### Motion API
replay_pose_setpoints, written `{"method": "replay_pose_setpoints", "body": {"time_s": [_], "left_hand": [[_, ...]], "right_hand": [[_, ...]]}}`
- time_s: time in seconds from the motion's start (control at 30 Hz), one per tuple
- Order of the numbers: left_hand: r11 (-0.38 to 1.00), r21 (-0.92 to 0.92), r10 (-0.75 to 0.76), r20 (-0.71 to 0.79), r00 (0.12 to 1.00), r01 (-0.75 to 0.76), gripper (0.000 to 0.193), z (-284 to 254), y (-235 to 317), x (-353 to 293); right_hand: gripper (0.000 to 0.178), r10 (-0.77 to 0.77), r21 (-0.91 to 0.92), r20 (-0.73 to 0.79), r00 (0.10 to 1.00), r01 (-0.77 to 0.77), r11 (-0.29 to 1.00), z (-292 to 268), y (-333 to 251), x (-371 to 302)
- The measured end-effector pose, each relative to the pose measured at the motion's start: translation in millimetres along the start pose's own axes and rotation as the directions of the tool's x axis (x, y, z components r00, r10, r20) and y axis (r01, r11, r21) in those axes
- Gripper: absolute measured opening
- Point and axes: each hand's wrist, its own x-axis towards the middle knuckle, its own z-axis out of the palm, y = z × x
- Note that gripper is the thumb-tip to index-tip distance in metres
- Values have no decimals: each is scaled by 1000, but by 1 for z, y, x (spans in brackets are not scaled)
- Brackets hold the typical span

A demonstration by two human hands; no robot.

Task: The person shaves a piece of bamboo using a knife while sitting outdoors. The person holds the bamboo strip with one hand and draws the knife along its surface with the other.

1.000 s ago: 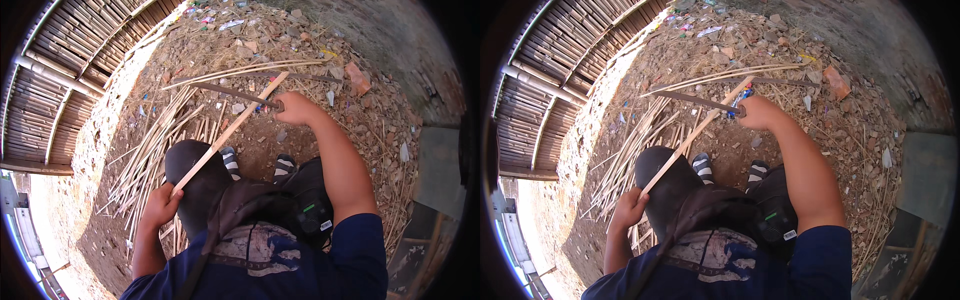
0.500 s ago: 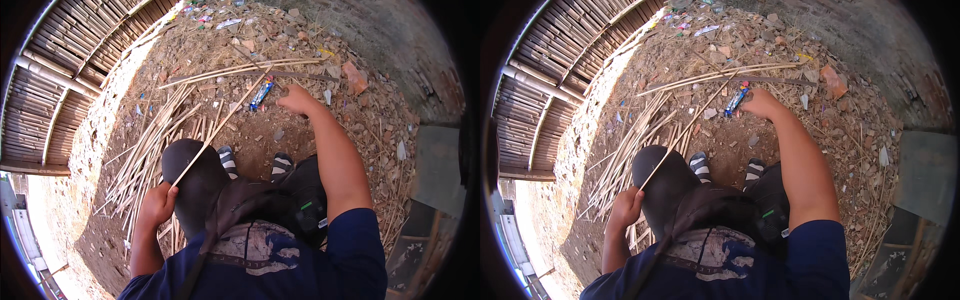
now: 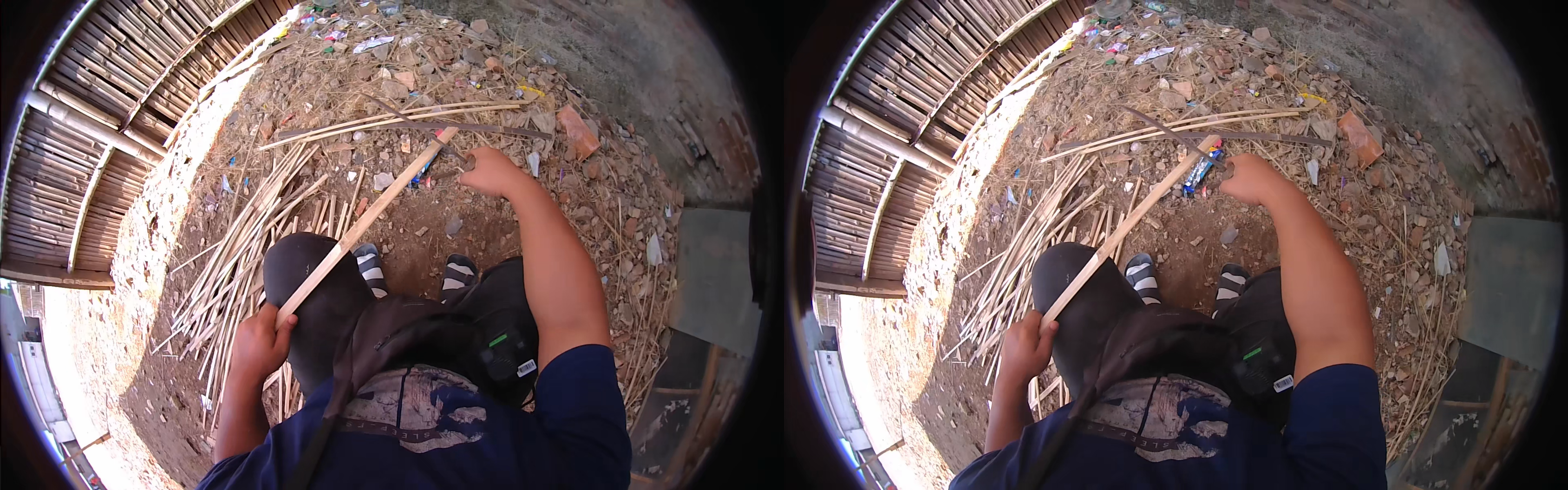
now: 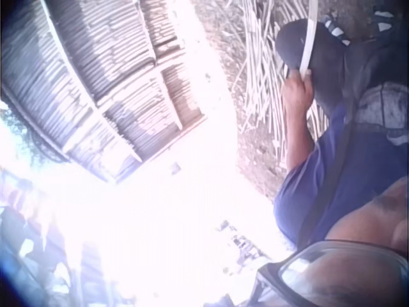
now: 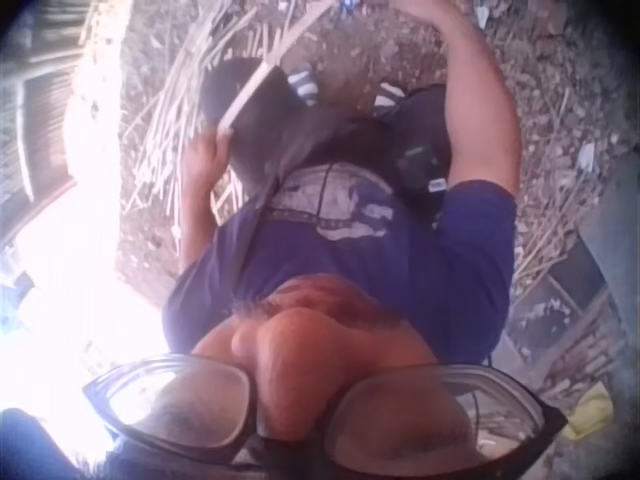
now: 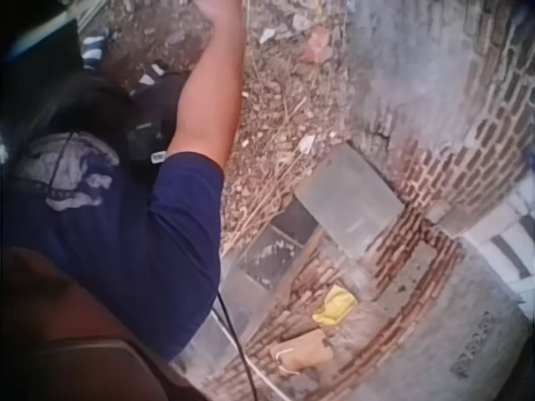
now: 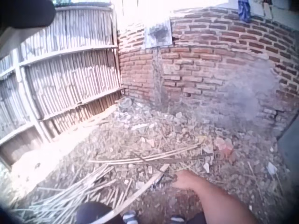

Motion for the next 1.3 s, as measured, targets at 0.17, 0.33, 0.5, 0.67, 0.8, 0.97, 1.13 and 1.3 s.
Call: {"method": "replay_pose_setpoints", "body": {"time_s": [0.17, 0.33, 0.5, 0.67, 0.8, 0.97, 1.13, 1.3], "left_hand": [[1000, -4, -21, 17, 1000, 21, 33, 4, -9, -2], [994, -104, -35, 53, 998, 40, 36, 2, -11, 3], [993, -92, -71, 89, 993, 79, 38, -4, -8, 3], [986, -120, -98, 123, 988, 113, 40, -8, -8, 6], [984, -133, -100, 132, 986, 117, 41, -10, -8, 6], [983, -138, -95, 152, 984, 117, 42, -10, -10, 6], [985, -138, -83, 143, 986, 103, 41, -10, -9, 6], [988, -129, -75, 113, 991, 90, 41, -10, -6, 7]], "right_hand": [[70, -136, -34, 333, 933, 156, 987, -16, -47, -18], [65, 51, 234, 264, 963, -115, 965, -34, -44, -22], [59, -162, -48, 353, 921, 191, 980, -11, -57, -19], [69, -50, 87, 191, 980, 34, 996, -3, -14, 3], [66, 50, 182, 103, 993, -68, 981, -3, -5, 0], [55, -228, -74, 315, 921, 263, 962, 1, -55, -22], [42, -112, -17, 268, 957, 121, 993, -8, -47, -15], [46, -120, -38, 208, 971, 131, 991, -1, -45, -18]]}}
